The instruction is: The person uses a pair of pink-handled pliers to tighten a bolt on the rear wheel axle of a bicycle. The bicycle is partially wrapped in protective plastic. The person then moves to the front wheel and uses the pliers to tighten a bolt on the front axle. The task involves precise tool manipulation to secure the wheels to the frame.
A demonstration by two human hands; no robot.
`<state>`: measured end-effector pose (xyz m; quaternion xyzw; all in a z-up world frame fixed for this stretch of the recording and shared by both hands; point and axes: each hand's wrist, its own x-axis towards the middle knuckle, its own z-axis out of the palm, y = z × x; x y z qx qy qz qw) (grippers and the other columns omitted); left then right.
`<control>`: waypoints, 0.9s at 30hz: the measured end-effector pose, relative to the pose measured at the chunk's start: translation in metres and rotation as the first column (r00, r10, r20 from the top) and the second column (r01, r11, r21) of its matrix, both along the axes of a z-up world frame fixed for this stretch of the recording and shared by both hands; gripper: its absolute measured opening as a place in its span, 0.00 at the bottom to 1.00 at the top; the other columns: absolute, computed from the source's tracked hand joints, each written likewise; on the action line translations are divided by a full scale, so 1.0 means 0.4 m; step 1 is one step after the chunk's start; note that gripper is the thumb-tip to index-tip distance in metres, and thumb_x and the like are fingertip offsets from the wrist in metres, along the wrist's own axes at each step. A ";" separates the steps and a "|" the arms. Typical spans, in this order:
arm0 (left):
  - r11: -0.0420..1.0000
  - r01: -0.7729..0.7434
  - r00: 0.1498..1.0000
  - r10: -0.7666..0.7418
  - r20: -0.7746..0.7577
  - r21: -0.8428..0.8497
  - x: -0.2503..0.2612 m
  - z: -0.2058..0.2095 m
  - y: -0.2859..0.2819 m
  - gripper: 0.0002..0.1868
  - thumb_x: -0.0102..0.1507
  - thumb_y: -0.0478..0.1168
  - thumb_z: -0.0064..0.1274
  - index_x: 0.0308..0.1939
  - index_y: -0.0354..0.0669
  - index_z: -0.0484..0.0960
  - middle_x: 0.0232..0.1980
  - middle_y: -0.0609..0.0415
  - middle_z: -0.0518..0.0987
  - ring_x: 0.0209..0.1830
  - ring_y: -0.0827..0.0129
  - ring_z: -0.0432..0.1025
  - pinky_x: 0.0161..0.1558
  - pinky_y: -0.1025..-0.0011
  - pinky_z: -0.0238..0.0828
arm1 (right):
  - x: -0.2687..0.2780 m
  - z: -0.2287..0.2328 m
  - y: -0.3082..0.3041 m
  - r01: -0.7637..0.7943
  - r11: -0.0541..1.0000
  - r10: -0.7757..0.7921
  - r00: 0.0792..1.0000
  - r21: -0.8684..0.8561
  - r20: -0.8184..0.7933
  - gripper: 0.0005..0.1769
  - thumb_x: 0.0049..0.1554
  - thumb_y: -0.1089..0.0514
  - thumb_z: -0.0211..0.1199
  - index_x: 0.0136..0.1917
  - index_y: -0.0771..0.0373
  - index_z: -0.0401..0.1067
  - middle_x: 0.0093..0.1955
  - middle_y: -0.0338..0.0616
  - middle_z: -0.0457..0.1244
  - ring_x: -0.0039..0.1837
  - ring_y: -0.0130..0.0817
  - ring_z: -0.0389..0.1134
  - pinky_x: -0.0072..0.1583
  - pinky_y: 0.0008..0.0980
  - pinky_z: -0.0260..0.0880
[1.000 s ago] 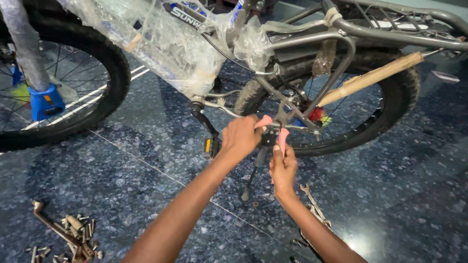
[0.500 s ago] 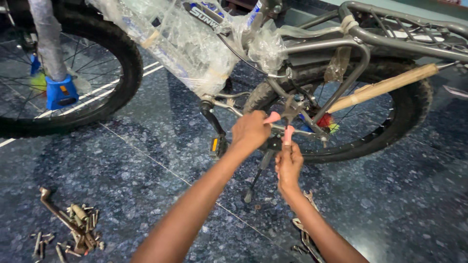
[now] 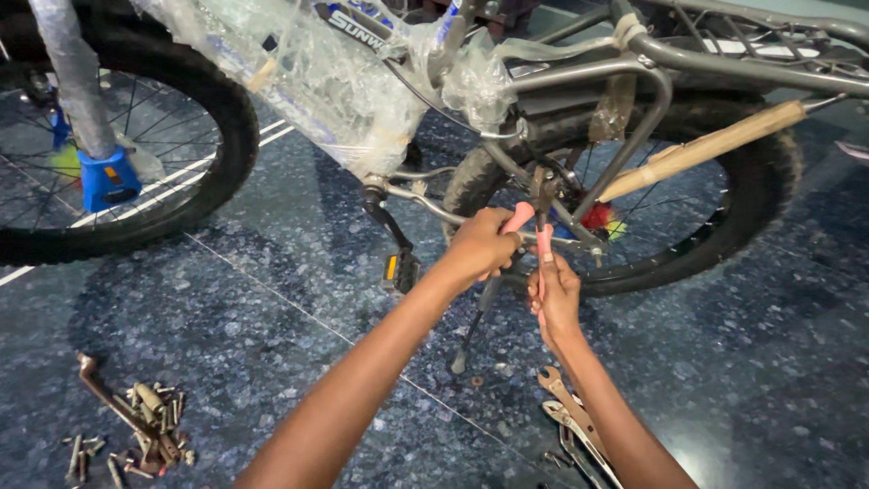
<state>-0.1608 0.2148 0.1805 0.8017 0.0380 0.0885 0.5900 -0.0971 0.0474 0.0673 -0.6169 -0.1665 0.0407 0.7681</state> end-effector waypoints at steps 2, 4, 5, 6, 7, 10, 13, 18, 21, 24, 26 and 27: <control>0.995 0.016 0.998 -0.010 0.055 -0.096 -0.010 0.003 -0.017 0.16 0.60 0.38 0.51 0.49 0.34 0.80 0.28 0.51 0.79 0.20 0.71 0.72 0.19 0.71 0.66 | 0.007 0.009 -0.010 -0.033 0.999 0.033 0.999 0.028 -0.002 0.23 0.66 0.43 0.51 0.62 0.63 0.70 0.27 0.36 0.57 0.23 0.21 0.52 0.26 0.21 0.51; 0.976 0.001 0.990 0.029 0.136 -0.218 -0.013 -0.006 -0.039 0.19 0.59 0.38 0.51 0.54 0.35 0.78 0.30 0.56 0.81 0.21 0.75 0.73 0.20 0.72 0.69 | 0.011 0.015 -0.018 -0.050 0.998 0.050 0.999 0.032 -0.014 0.23 0.66 0.43 0.52 0.61 0.63 0.70 0.27 0.36 0.58 0.23 0.21 0.53 0.25 0.22 0.51; 0.969 -0.024 0.990 0.058 0.132 -0.246 -0.011 -0.011 -0.050 0.20 0.59 0.38 0.51 0.55 0.35 0.77 0.31 0.54 0.81 0.21 0.75 0.73 0.20 0.72 0.69 | 0.014 0.019 -0.022 -0.050 0.999 0.051 0.998 0.022 -0.025 0.23 0.65 0.43 0.51 0.61 0.62 0.70 0.28 0.37 0.58 0.23 0.21 0.53 0.25 0.22 0.51; 0.961 -0.049 0.988 0.086 0.125 -0.271 -0.008 -0.017 -0.060 0.20 0.60 0.38 0.51 0.56 0.36 0.77 0.32 0.53 0.80 0.21 0.75 0.73 0.20 0.73 0.69 | 0.013 0.020 -0.022 -0.050 0.999 0.050 0.998 0.015 -0.037 0.22 0.65 0.43 0.51 0.61 0.62 0.70 0.28 0.37 0.59 0.24 0.21 0.54 0.25 0.22 0.51; 0.953 -0.074 0.986 0.114 0.118 -0.295 -0.005 -0.025 -0.068 0.21 0.60 0.38 0.51 0.57 0.36 0.77 0.33 0.52 0.80 0.21 0.75 0.72 0.20 0.73 0.68 | 0.010 0.017 -0.017 -0.040 0.999 0.041 0.998 0.020 -0.044 0.22 0.65 0.43 0.52 0.60 0.61 0.70 0.28 0.37 0.59 0.23 0.22 0.54 0.25 0.22 0.51; 0.973 -0.192 0.979 0.199 0.040 -0.127 0.004 -0.058 -0.098 0.22 0.62 0.39 0.50 0.59 0.39 0.78 0.35 0.39 0.84 0.26 0.59 0.78 0.27 0.63 0.72 | 0.011 0.016 -0.008 -0.024 0.997 0.028 0.998 0.067 -0.064 0.20 0.66 0.44 0.52 0.56 0.61 0.72 0.29 0.36 0.60 0.24 0.21 0.54 0.25 0.22 0.50; 0.960 -0.282 0.898 0.265 0.351 -0.004 0.004 -0.103 -0.168 0.25 0.65 0.39 0.50 0.67 0.39 0.70 0.45 0.33 0.82 0.44 0.41 0.78 0.46 0.51 0.73 | 0.005 -0.005 0.012 -0.031 0.980 0.053 0.993 0.198 -0.105 0.18 0.69 0.47 0.51 0.53 0.62 0.72 0.31 0.33 0.59 0.25 0.19 0.53 0.25 0.22 0.48; 0.949 -0.310 0.904 0.315 0.287 -0.066 -0.004 -0.097 -0.195 0.24 0.64 0.39 0.48 0.65 0.43 0.71 0.49 0.34 0.82 0.49 0.38 0.77 0.50 0.48 0.73 | 0.014 -0.021 0.013 0.016 0.980 0.005 0.995 0.197 -0.102 0.16 0.68 0.51 0.46 0.51 0.60 0.73 0.31 0.32 0.61 0.23 0.18 0.51 0.24 0.23 0.46; 0.950 -0.307 0.915 0.312 0.257 -0.060 -0.028 -0.094 -0.205 0.25 0.64 0.41 0.47 0.67 0.45 0.70 0.47 0.33 0.82 0.48 0.37 0.77 0.48 0.48 0.72 | 0.009 -0.024 0.007 0.012 0.976 0.002 0.998 0.218 -0.063 0.16 0.71 0.52 0.49 0.53 0.62 0.73 0.36 0.30 0.62 0.31 0.15 0.57 0.30 0.20 0.53; 0.943 -0.327 0.908 0.331 0.257 -0.057 -0.041 -0.086 -0.213 0.25 0.64 0.41 0.47 0.66 0.46 0.70 0.46 0.33 0.82 0.46 0.37 0.77 0.48 0.47 0.72 | -0.007 -0.007 -0.011 0.024 0.993 -0.016 0.997 0.118 -0.072 0.17 0.70 0.49 0.49 0.51 0.60 0.74 0.30 0.30 0.59 0.25 0.16 0.51 0.25 0.21 0.47; 0.939 -0.340 0.909 0.342 0.239 -0.049 -0.044 -0.080 -0.221 0.25 0.64 0.41 0.47 0.66 0.46 0.71 0.44 0.33 0.82 0.45 0.37 0.77 0.47 0.46 0.73 | -0.012 0.007 -0.015 0.021 0.994 -0.012 0.997 0.105 -0.081 0.17 0.69 0.49 0.49 0.51 0.59 0.75 0.30 0.29 0.59 0.25 0.15 0.52 0.25 0.21 0.47; 0.938 -0.343 0.913 0.344 0.221 -0.043 -0.047 -0.075 -0.225 0.25 0.64 0.42 0.47 0.66 0.47 0.70 0.43 0.33 0.82 0.45 0.37 0.78 0.47 0.46 0.73 | -0.013 0.014 -0.019 0.021 0.995 -0.012 0.996 0.099 -0.085 0.16 0.68 0.49 0.49 0.51 0.59 0.75 0.30 0.29 0.60 0.25 0.15 0.52 0.25 0.21 0.47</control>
